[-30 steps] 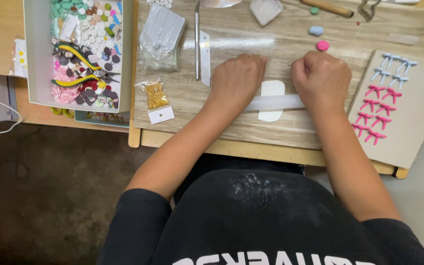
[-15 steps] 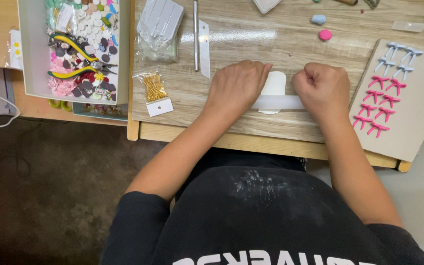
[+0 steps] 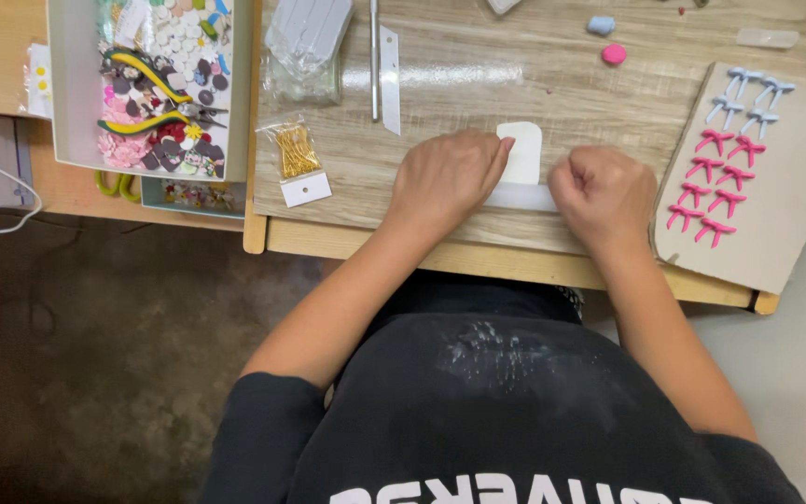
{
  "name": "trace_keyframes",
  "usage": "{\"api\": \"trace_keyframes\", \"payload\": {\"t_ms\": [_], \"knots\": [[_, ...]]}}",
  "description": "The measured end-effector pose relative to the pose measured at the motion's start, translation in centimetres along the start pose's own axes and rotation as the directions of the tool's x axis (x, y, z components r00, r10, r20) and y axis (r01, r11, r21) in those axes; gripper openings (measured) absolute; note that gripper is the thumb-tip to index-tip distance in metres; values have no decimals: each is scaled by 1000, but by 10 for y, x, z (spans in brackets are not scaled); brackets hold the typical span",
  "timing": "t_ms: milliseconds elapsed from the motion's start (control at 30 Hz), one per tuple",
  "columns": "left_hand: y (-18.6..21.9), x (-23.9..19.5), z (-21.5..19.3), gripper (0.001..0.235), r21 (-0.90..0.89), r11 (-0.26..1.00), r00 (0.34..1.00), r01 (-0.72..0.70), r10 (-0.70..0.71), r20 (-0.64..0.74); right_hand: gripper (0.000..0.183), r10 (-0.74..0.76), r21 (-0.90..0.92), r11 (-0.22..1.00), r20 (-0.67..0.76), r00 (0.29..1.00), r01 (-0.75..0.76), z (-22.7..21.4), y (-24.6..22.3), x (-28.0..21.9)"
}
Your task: The person uses a rolling pin to flatten a small piece of white clay on a wooden work surface. They repeatedly roll, lift, and reposition the clay to achieve an even thickness. The workspace contains various craft supplies including beads, pliers, and pre-made clay shapes.
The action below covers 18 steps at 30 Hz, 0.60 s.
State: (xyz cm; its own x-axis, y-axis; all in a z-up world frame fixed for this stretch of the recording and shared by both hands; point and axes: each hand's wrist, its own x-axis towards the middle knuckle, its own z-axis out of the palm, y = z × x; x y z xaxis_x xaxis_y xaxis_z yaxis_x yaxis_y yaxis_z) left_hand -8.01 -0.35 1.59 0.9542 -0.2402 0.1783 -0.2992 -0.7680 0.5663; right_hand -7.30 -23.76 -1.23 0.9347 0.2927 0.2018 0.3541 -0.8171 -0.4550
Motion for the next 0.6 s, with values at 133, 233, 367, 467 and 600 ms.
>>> {"api": "trace_keyframes", "payload": {"t_ms": [133, 233, 367, 467, 600], "knots": [[-1, -9, 4, 43, -6, 999, 998, -45, 45, -33, 49, -132, -50, 991, -113, 985, 127, 11, 14, -18], [0, -12, -5, 43, -40, 999, 1000, -24, 24, -17, 22, -251, -34, 968, -183, 950, 250, -2, -7, -21], [-1, -3, -18, 38, -166, 979, 990, 116, -100, 98, 36, -323, -187, 933, -50, 945, 309, -21, -22, -32], [-4, 8, -20, 23, -56, 995, 996, 85, -83, 31, 34, -386, -175, 911, -52, 921, 372, -17, -19, -35], [-7, 8, 3, 22, 152, 988, 995, -28, 42, -94, 35, -472, -144, 878, -112, 874, 456, -14, -10, -46]]}}
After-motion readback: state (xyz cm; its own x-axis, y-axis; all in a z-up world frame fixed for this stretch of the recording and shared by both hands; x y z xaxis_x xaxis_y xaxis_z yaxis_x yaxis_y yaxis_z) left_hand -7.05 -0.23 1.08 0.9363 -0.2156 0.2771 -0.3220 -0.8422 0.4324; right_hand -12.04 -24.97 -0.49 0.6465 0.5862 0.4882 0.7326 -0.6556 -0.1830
